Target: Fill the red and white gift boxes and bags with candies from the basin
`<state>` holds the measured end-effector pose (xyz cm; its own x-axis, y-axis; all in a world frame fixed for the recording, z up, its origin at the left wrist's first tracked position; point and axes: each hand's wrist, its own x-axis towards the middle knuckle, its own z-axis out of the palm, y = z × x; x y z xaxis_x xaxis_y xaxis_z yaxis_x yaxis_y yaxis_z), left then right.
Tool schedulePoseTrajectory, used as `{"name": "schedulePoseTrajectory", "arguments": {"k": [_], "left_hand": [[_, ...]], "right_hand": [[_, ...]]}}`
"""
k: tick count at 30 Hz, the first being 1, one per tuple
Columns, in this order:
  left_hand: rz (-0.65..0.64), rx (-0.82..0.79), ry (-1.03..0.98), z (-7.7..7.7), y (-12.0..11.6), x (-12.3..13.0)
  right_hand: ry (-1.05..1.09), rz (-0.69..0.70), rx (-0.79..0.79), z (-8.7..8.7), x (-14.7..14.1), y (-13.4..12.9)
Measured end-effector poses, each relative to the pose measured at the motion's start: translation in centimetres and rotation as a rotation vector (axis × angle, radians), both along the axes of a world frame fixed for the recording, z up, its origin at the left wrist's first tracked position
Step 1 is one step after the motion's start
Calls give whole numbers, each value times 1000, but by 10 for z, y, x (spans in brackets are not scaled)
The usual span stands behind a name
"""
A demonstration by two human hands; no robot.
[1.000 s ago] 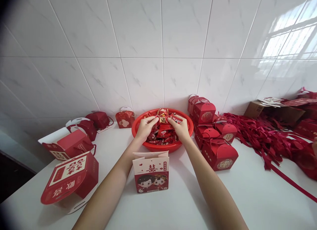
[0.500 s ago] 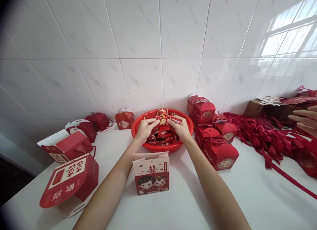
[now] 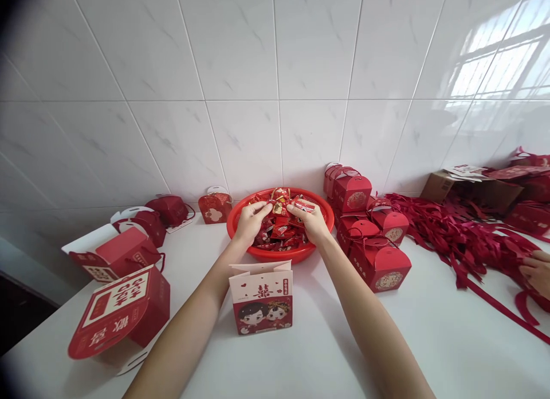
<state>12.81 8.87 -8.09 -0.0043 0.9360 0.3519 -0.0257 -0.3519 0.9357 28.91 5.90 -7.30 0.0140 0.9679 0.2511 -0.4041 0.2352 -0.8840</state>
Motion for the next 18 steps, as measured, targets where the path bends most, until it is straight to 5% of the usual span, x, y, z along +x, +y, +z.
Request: {"name": "schedulePoseTrajectory", "arguments": {"k": [5,10,14,18], "left_hand": [[147,-48,23,0,4,-3],[317,31,195,1,4,-7],[105,49,505,5,-4,-1],[-156,7,833,6,-10,5]], "right_hand": [[31,-142,12,-1,4,5],[123,-170,-164,-4,11,13],[48,-80,-206,-6,12,17],[-51,-194,-94,-8,11,19]]}}
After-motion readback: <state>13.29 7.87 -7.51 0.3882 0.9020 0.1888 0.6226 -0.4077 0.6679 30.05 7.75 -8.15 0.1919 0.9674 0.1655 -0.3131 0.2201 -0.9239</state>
